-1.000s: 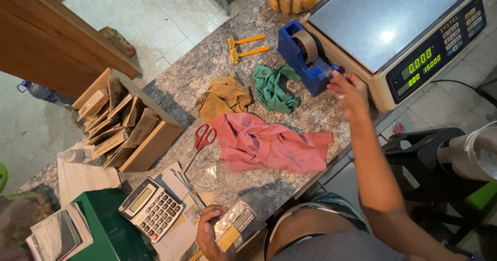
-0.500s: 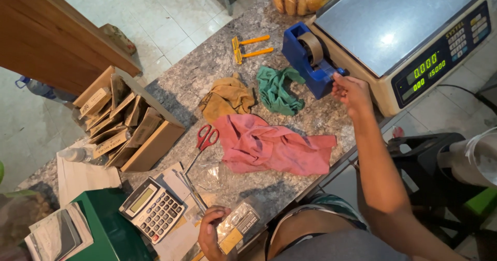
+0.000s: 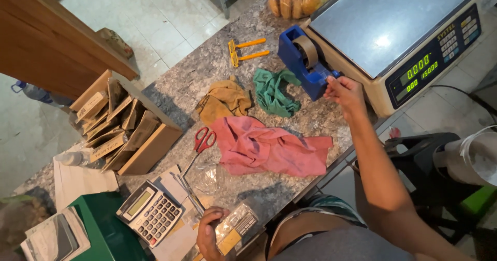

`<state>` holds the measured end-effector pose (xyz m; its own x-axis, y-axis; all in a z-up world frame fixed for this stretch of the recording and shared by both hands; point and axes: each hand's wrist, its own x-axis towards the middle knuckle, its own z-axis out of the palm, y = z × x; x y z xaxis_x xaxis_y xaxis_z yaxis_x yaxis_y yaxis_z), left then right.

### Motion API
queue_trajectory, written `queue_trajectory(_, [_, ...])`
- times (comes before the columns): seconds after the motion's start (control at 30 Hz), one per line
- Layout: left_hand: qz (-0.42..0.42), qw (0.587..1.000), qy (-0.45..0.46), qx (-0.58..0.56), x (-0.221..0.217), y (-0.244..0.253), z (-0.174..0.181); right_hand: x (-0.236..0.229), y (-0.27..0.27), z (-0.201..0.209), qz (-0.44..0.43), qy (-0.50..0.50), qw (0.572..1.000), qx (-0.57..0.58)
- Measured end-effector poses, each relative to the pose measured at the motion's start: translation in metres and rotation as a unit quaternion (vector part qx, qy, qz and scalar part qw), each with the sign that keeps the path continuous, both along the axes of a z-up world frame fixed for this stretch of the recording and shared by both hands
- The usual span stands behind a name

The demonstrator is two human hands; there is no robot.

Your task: The person organizes cardboard pieces on a counter, then picks up a small box and uses scissors to cut its plastic wrapping. They use a tape dispenser to seal the box and place it on the counter. Finally, they pick up two boxes of tea bags and place them on the counter.

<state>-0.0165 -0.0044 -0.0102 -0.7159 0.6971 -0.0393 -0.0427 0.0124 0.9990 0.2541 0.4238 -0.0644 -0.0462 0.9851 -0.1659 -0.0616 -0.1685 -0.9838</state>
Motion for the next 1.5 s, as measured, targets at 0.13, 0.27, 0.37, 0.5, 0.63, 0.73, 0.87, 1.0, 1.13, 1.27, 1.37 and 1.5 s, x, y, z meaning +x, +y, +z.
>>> queue_trajectory(0.13, [-0.039,0.996,0.012,0.08,-0.02,-0.012,-0.045,0.002,0.003,-0.008,0.01,0.103,0.993,-0.063])
queue_trajectory(0.27, [-0.095,0.986,0.017,0.133,-0.034,-0.019,-0.075,0.011,0.001,-0.029,0.059,0.147,0.987,-0.006])
queue_trajectory(0.37, [0.005,0.999,-0.006,0.041,-0.008,0.001,-0.018,0.018,0.009,-0.034,0.075,0.058,0.993,0.072])
queue_trajectory(0.5, [-0.12,0.983,0.025,0.135,-0.052,-0.019,-0.097,0.025,-0.005,-0.04,0.061,-0.14,0.981,0.118])
queue_trajectory(0.63, [-0.047,0.993,0.005,0.112,-0.027,-0.004,-0.058,0.028,-0.02,-0.031,0.074,-0.137,0.984,0.086])
queue_trajectory(0.73, [0.017,0.999,-0.027,0.011,-0.022,0.0,-0.03,0.022,-0.043,-0.009,0.113,-0.166,0.977,0.075])
queue_trajectory(0.87, [0.063,0.988,-0.002,0.137,0.008,0.033,0.021,0.005,-0.067,0.024,0.19,-0.159,0.964,0.096])
queue_trajectory(1.0, [0.062,0.978,0.054,0.193,0.007,0.026,0.014,-0.04,-0.097,0.086,0.337,-0.128,0.929,0.084])
queue_trajectory(1.13, [0.01,0.983,0.058,0.173,-0.001,0.02,-0.002,-0.096,-0.116,0.125,0.498,-0.106,0.836,0.203])
queue_trajectory(1.27, [0.017,0.991,0.005,0.131,0.006,0.01,0.0,-0.131,-0.153,0.168,0.652,-0.042,0.714,0.251])
queue_trajectory(1.37, [-0.005,0.994,0.017,0.104,0.002,0.013,0.013,-0.155,-0.184,0.199,0.73,-0.016,0.63,0.265])
queue_trajectory(1.5, [0.003,0.996,0.007,0.094,0.006,0.012,0.008,-0.18,-0.206,0.187,0.76,-0.07,0.576,0.293])
